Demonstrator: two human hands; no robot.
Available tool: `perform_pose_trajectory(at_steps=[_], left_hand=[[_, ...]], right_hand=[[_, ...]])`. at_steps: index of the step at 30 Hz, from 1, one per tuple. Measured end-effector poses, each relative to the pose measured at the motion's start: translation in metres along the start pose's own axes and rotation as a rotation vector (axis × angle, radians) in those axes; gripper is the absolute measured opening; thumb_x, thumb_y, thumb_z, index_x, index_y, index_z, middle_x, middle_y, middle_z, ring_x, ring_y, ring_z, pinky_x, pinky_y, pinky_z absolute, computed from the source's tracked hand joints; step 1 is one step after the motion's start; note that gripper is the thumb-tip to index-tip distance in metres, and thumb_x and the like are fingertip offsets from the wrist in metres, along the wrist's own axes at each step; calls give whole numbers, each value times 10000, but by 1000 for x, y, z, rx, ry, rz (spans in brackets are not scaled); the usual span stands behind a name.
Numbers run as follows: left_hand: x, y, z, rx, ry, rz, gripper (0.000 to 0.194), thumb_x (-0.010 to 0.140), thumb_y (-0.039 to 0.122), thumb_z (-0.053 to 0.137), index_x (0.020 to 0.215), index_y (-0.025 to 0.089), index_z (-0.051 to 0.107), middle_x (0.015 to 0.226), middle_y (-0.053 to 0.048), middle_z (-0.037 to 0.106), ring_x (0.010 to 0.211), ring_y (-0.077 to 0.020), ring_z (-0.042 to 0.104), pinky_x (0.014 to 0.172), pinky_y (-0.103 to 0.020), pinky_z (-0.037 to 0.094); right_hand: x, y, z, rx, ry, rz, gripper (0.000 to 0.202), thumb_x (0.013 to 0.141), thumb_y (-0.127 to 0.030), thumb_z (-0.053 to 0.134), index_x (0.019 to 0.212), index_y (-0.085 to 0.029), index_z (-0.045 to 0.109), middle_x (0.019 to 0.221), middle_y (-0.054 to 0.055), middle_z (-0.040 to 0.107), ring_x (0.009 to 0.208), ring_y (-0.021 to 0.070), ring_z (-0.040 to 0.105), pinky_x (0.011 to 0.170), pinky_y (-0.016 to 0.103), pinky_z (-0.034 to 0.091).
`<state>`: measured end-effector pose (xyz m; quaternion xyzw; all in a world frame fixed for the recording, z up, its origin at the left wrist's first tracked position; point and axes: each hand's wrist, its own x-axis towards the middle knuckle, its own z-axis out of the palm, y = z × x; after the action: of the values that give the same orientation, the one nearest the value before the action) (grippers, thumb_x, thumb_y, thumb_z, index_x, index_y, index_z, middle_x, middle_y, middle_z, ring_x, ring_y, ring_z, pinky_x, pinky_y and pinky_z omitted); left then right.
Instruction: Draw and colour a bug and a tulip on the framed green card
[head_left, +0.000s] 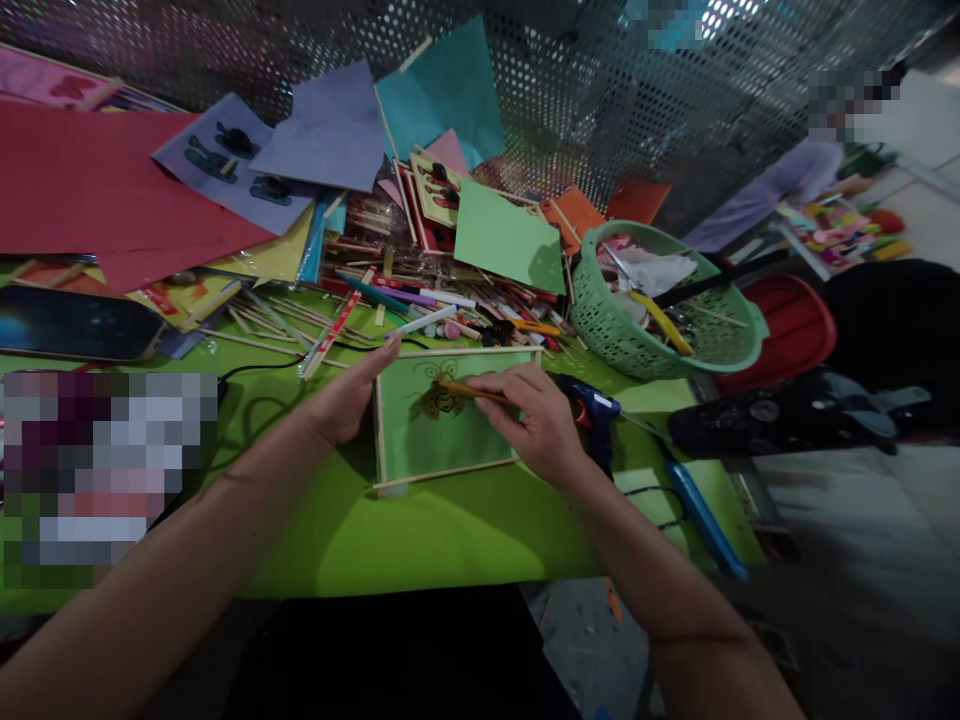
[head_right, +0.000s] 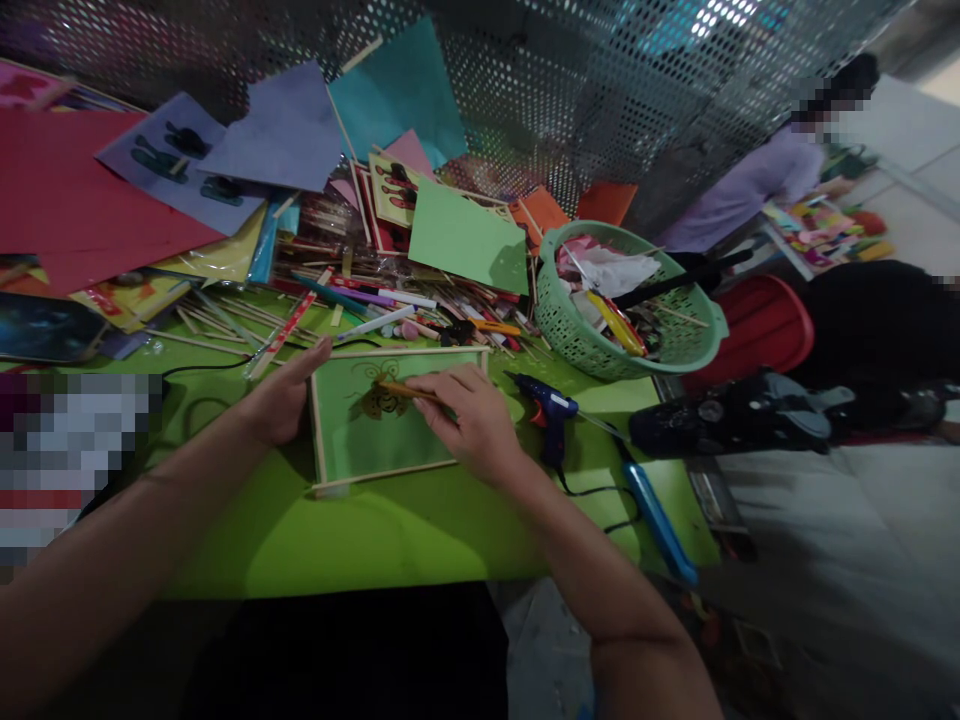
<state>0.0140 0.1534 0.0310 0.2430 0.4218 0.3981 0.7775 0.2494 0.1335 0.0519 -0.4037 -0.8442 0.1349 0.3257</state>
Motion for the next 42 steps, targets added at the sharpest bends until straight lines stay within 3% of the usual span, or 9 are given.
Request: perform_pose_trajectory(at_steps=[6, 19, 29, 42], left_hand=[[-1, 0, 0, -6, -27, -1, 578, 809, 618, 645, 1199, 193, 683, 992, -115, 801, 1099, -352, 707, 1024, -479, 523], [-1, -1, -2, 13, -51, 20, 449, 837, 552, 625, 1121, 224, 740, 960, -87, 807, 1123, -360, 694, 1000, -473, 541], [-2, 1, 1, 34, -43, -12, 573, 831, 597, 592, 1227, 199, 707, 976, -117, 803, 1109, -380, 696, 996, -508, 537], [-1, -1, 0, 42, -88, -1, 574, 817, 633, 585, 1171, 203, 724, 1014, -127, 798, 1139, -381, 681, 1014, -508, 524]], right_hand=[[0, 0, 0, 8, -1, -9, 181, 953, -227, 596, 1101, -234, 701, 945, 52, 727, 866, 200, 618, 772, 351, 506], [0, 3, -4, 22, 60, 27, 179, 953, -223, 593, 1098, -244, 696, 965, 46, 729, 881, 205, 623, 783, 367, 505], [-1, 3, -5, 19, 34, 25, 177, 954, -223, 591, 1095, -241, 696, 954, 47, 728, 861, 201, 617, 776, 363, 502], [-1, 3, -7, 12, 31, 20, 178, 956, -230, 589, 1095, -244, 700, 967, 47, 738, 874, 203, 629, 790, 368, 511]])
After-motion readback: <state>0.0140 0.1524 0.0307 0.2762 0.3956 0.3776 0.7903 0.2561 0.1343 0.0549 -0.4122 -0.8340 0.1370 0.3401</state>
